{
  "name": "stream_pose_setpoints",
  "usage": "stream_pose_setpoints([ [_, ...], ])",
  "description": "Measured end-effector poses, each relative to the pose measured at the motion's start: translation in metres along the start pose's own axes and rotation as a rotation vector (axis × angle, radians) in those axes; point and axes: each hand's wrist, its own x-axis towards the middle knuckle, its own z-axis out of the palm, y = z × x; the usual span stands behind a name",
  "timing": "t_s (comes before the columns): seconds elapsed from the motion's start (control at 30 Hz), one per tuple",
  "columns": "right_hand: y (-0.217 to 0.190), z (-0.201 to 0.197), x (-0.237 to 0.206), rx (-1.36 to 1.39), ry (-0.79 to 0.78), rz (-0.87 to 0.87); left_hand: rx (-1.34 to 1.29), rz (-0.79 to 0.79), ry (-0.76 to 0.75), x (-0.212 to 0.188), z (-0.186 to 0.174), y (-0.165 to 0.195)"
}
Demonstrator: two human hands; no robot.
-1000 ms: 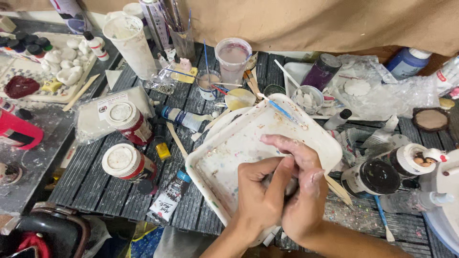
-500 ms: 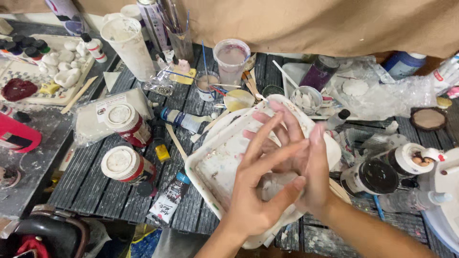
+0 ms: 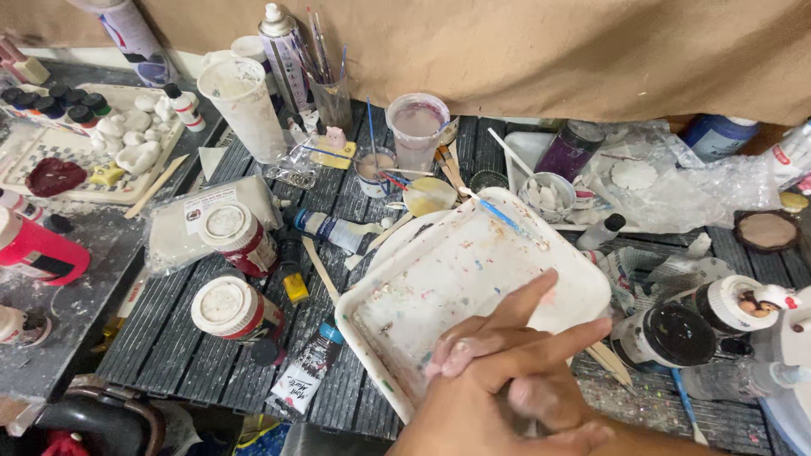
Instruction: The person opens a plastic bag containing a white clay-like material and removes a lump. They knead and shape the material by hand over a paint-splattered tray, occasionally using a small brush to apply liquid to the surface. The person continues to roll and smooth the clay into a cohesive ball.
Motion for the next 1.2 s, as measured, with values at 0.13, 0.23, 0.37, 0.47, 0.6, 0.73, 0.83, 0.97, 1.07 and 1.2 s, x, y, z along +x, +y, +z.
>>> stream_pose_setpoints([
  [0.13,0.013,-0.003,-0.005,0.054,0.020,0.107,-0.129,-0.024,0.083,0.003,0.009,-0.008],
  [0.23,0.017,0.002,-0.002,0.069,0.025,0.137,-0.115,0.048,0.171,0.001,0.013,-0.007],
  [0.37,0.021,0.007,0.002,0.083,0.046,0.159,-0.134,0.098,0.183,0.008,0.013,-0.015],
  [0.47,0.023,0.001,0.003,0.086,0.084,0.168,-0.180,0.030,0.232,0.013,0.015,-0.023],
  [0.6,0.022,-0.009,0.003,0.092,0.116,0.187,-0.274,0.047,0.308,0.008,0.012,-0.029],
  [0.73,0.018,-0.004,0.007,0.096,0.158,0.180,-0.206,0.037,0.359,0.009,0.012,-0.029],
  [0.83,0.009,0.004,0.019,0.065,0.303,0.185,-0.217,0.031,0.421,0.019,0.013,-0.028],
  [0.97,-0.012,0.010,0.039,-0.216,0.422,0.176,0.093,0.223,0.661,0.023,0.015,-0.022],
  [1.07,-0.017,0.012,0.059,-0.382,0.496,-0.062,-0.003,0.157,0.800,0.030,0.015,-0.026],
  [1.2,-0.010,0.012,0.077,-0.315,0.728,-0.267,-0.355,-0.135,0.804,0.029,0.005,-0.038],
])
